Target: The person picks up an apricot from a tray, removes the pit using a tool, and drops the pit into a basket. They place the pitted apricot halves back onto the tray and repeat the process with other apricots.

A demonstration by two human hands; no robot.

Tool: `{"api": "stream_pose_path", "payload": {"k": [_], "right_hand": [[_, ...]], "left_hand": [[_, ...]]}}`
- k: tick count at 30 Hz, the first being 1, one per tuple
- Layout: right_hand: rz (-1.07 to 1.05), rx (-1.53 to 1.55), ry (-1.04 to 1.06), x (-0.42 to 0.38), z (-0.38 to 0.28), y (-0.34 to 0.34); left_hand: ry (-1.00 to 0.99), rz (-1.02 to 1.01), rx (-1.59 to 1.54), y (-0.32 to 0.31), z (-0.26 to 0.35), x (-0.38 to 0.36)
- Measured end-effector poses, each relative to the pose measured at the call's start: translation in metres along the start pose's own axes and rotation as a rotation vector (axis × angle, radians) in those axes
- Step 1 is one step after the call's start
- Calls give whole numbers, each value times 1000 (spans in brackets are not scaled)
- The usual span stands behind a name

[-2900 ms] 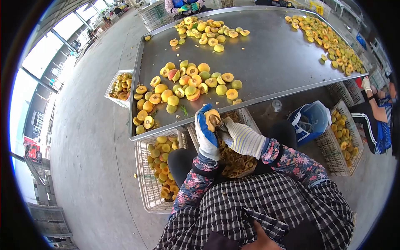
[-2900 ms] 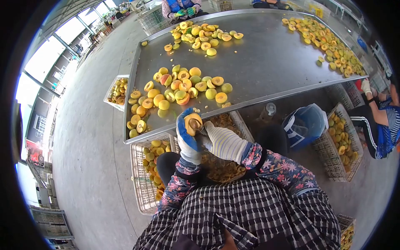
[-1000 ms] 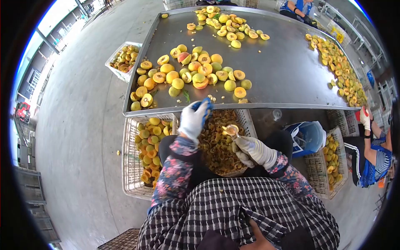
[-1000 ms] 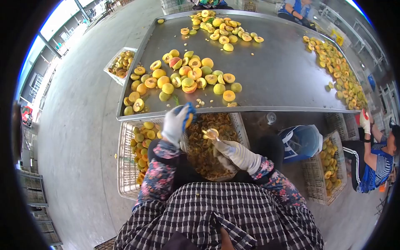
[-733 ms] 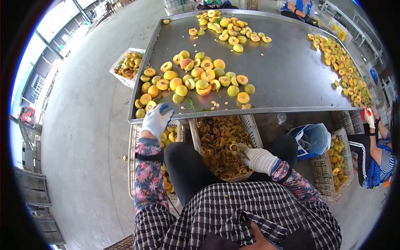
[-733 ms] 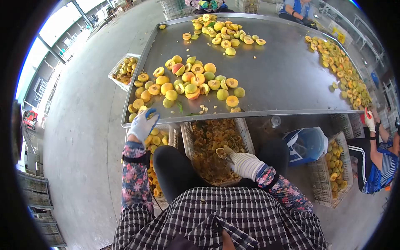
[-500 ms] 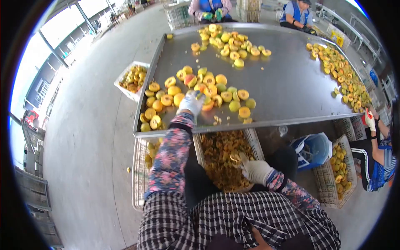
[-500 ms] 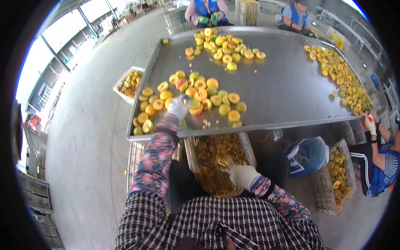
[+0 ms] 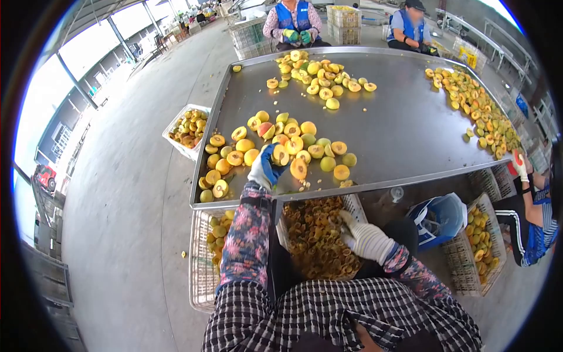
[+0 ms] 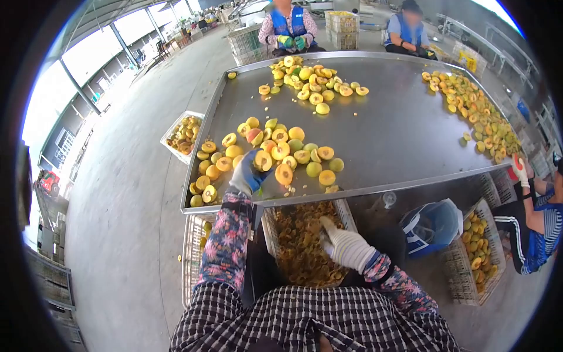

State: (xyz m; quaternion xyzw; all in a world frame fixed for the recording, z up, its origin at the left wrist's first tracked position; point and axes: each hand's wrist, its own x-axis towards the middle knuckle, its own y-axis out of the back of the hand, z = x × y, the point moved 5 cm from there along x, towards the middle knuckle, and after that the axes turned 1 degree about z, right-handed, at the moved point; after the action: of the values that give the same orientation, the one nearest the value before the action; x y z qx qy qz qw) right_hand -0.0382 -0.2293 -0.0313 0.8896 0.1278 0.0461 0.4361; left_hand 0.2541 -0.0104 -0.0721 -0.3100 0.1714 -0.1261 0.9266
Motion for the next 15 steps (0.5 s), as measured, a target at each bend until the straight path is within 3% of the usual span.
{"api": "stream_pose_path", "payload": {"k": [1,2,5,7,11,15], "right_hand": [[84,69,30,4,0,4],[116,142,36,8,-12,15],[298,257,109,26,-51,47],[351,191,153,33,-73,60],[368,9,128,45,-81,52],[424,-168,144,43,-80,39]], "left_hand": [[-98,-172,-74,-23,9,-34],[-36,-216,-324,-37,8,-59],[29,-327,-370,-80,-3,-122],[-25,-260,-415,-102,-11,-149],[-626,-220,507,-121,-13,-177],[-641,-158,508,-119,-23,-183]]}}
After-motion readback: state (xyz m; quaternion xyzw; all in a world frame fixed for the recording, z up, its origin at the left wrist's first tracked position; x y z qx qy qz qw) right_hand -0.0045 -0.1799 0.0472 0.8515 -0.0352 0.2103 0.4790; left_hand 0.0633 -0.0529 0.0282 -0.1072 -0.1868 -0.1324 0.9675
